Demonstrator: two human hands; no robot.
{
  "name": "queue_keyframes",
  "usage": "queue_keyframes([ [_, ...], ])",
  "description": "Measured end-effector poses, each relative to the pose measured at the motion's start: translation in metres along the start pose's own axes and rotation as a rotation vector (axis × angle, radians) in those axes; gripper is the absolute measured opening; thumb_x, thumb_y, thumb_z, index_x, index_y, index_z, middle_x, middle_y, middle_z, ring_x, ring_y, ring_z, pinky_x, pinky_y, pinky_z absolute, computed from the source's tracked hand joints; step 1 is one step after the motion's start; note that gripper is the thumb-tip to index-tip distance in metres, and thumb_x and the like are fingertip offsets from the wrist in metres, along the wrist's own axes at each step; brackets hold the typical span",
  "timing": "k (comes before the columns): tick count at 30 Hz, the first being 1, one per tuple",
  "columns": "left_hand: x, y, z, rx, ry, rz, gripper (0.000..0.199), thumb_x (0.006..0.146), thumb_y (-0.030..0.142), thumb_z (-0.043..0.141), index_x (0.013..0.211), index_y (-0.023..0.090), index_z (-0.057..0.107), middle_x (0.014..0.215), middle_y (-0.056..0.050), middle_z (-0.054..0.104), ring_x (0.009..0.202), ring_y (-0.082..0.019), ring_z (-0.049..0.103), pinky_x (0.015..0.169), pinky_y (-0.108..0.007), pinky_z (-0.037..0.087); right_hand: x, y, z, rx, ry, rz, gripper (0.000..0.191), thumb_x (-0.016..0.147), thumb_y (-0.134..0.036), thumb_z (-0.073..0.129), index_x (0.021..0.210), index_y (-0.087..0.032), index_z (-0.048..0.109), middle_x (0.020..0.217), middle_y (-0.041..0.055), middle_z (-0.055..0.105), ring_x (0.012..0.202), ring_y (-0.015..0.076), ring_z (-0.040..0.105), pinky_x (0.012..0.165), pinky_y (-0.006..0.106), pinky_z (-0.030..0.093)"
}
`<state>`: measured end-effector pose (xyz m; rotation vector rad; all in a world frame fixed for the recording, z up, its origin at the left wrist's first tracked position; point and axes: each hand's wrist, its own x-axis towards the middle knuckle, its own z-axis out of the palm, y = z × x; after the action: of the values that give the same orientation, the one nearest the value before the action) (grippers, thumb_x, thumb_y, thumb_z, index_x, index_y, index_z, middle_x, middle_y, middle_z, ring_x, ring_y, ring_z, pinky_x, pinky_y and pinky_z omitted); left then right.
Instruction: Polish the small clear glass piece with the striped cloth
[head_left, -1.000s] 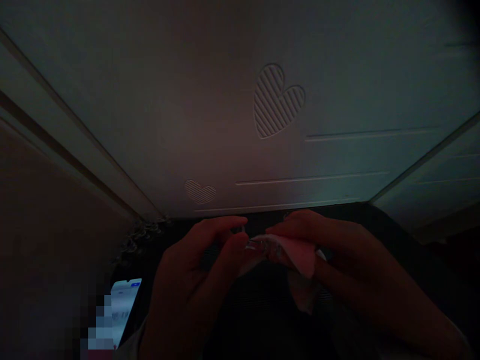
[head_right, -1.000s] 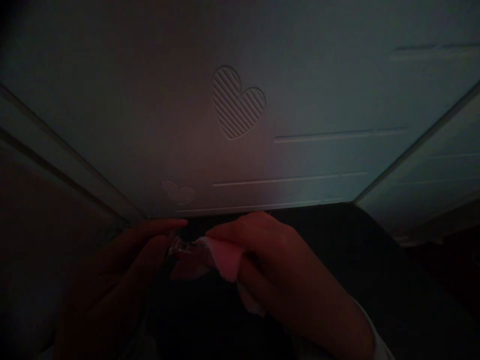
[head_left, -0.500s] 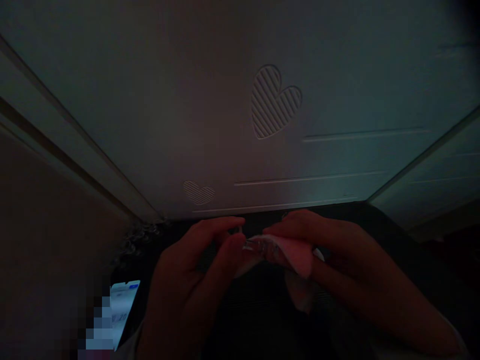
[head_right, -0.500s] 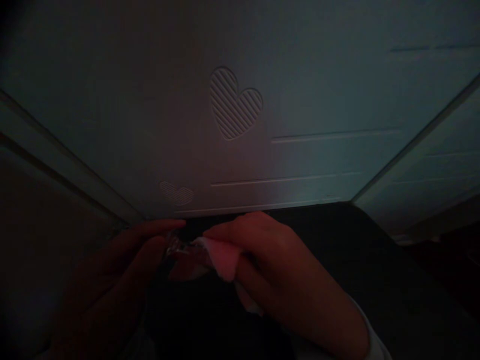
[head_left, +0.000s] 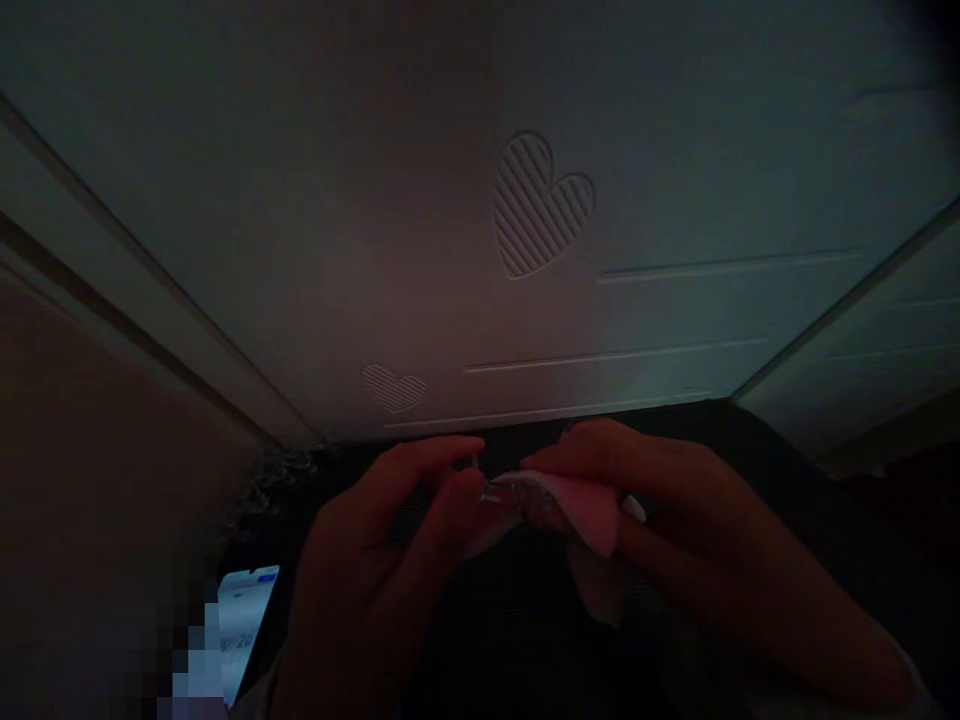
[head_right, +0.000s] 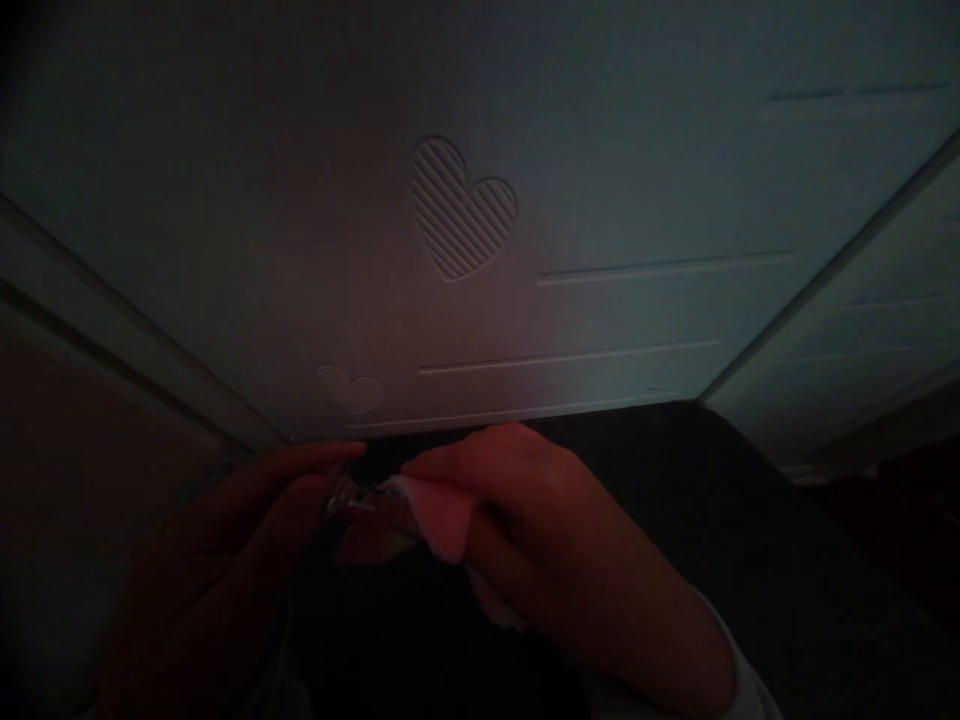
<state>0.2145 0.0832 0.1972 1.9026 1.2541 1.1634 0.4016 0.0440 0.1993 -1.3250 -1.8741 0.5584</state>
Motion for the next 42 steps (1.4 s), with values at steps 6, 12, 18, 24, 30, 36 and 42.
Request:
queue_keyframes([
  [6,-0.0013,0.0001,0.0008,-0.010,-0.026,-0.037,0.016,0.082,0.035,0.060,0.087,0.029,0.074,0.067,0.005,0.074,0.059,-0.012,0.067,0.055,-0.018,0.052,-0.0004,0.0011,0.0006,0.003,-0.007,-0.001,0.021,0.086,-0.015,0.055,0.096,-0.024,0.070,0.081,0.0003,0.074,0.069,0.0147,0.068,0.066,0.024,0.052],
  [12,0.0005,0.0019,0.0015,0.002,-0.008,-0.037,0.018,0.081,0.036,0.060,0.085,0.027,0.075,0.067,0.004,0.074,0.057,-0.014,0.067,0.057,-0.021,0.054,0.0006,-0.0009,-0.0002,0.011,-0.011,0.002,0.021,0.086,-0.014,0.055,0.095,-0.024,0.071,0.085,0.0012,0.075,0.076,0.0161,0.069,0.066,0.023,0.052],
  [18,0.0012,0.0036,0.0019,0.030,0.006,-0.045,0.018,0.080,0.034,0.060,0.084,0.027,0.076,0.067,0.004,0.073,0.057,-0.013,0.066,0.053,-0.019,0.052,0.0004,-0.0012,-0.0001,0.017,-0.008,0.006,0.025,0.085,-0.012,0.055,0.100,-0.025,0.071,0.088,0.0007,0.075,0.078,0.0167,0.069,0.064,0.023,0.052],
  [24,0.0019,0.0021,0.0014,0.014,-0.011,-0.007,0.017,0.081,0.033,0.060,0.085,0.028,0.075,0.069,0.006,0.074,0.058,-0.011,0.067,0.054,-0.016,0.052,-0.0009,-0.0002,0.0006,0.014,-0.015,0.003,0.024,0.086,-0.013,0.053,0.099,-0.024,0.070,0.087,0.0010,0.075,0.076,0.0162,0.069,0.064,0.023,0.051],
  [30,0.0000,0.0002,-0.0001,0.030,-0.019,-0.007,0.017,0.083,0.032,0.059,0.087,0.027,0.075,0.071,0.006,0.074,0.061,-0.012,0.067,0.057,-0.017,0.053,0.0000,-0.0013,-0.0003,0.014,-0.026,0.020,0.022,0.087,-0.014,0.054,0.097,-0.025,0.070,0.083,-0.0003,0.074,0.070,0.0141,0.067,0.061,0.021,0.049],
  [36,0.0017,0.0025,0.0015,0.055,-0.007,-0.002,0.019,0.081,0.033,0.058,0.082,0.025,0.075,0.069,0.004,0.074,0.059,-0.013,0.066,0.056,-0.018,0.053,0.0012,-0.0019,-0.0014,0.011,-0.036,0.028,0.023,0.084,-0.012,0.054,0.095,-0.024,0.070,0.081,-0.0004,0.074,0.069,0.0145,0.068,0.060,0.021,0.049],
  [42,0.0016,0.0011,0.0030,0.045,-0.013,-0.013,0.019,0.081,0.033,0.058,0.084,0.026,0.075,0.067,0.004,0.073,0.057,-0.013,0.066,0.053,-0.019,0.052,0.0004,-0.0014,-0.0013,0.014,-0.021,0.011,0.022,0.084,-0.012,0.053,0.094,-0.024,0.069,0.083,0.0005,0.074,0.071,0.0150,0.068,0.058,0.021,0.048],
])
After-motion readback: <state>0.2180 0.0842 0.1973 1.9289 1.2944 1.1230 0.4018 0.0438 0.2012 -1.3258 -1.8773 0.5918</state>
